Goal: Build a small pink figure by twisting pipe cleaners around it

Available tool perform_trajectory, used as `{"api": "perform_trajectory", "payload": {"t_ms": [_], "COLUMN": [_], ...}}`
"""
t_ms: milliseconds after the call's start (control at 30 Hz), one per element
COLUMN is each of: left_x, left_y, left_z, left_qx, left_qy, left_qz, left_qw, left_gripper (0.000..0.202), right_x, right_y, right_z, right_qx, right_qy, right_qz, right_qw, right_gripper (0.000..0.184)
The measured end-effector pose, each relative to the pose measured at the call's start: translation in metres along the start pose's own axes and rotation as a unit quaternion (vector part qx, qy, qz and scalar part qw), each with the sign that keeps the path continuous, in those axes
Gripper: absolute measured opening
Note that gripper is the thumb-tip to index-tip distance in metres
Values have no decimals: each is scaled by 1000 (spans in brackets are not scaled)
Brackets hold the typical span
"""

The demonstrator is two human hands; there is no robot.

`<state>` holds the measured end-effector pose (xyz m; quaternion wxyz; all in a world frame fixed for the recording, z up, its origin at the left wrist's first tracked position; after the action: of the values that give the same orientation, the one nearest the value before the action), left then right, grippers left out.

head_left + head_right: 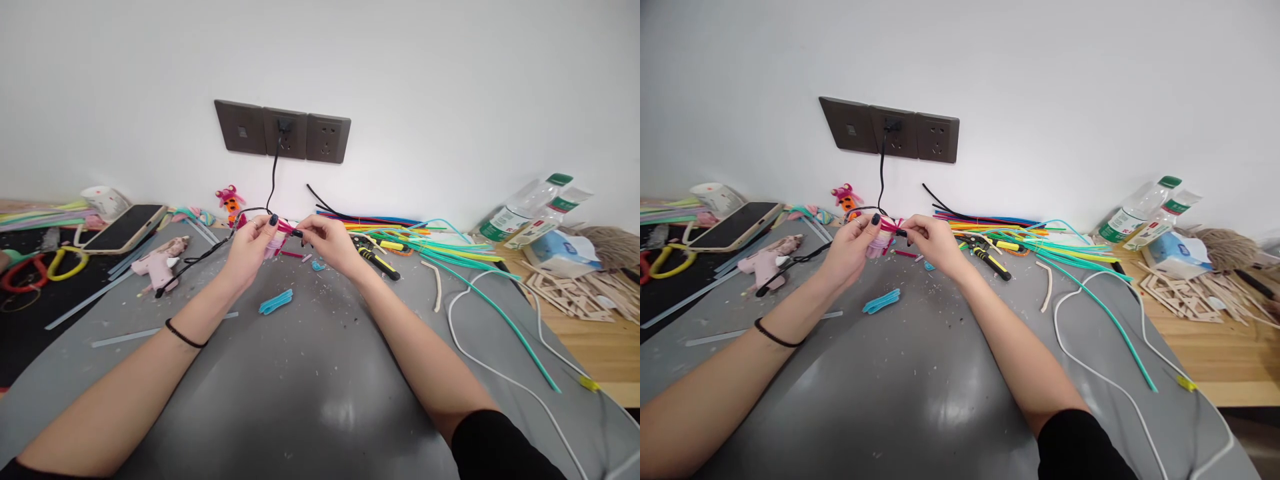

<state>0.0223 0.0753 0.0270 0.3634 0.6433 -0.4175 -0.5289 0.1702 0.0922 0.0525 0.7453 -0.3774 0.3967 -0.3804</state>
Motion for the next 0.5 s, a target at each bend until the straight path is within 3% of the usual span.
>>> {"api": "perform_trajectory", "payload": {"t_ms": [133,267,500], "left_x": [0,-1,-2], "left_y": [1,-3,-6], "left_z": [-2,0,3], "left_qx": [27,35,13], "left_qy": [0,12,-2], "left_qz": [10,24,39], "left_qw": [1000,999,999], "left_gripper": [57,60,57], "right_x": [6,17,25], "right_y": [-16,-35,-39], "right_z": [-3,-10,-22], "right_qx": [72,200,394], "right_qy": [9,19,35], "right_qz": [82,193,235], "right_qw": [994,960,888], "right_gripper": [14,23,32]}}
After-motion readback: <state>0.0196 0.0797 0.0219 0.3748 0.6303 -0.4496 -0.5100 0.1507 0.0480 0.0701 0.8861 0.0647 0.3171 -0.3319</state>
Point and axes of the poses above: each hand's wrist, its own x-axis away from the middle knuckle, its own z-axis out of the back of the hand, y = z × x, the point moved 9 cm from there along -x, towards the middle knuckle, and after that the axes turned 9 degrees about -z, right-handed, at the moved point
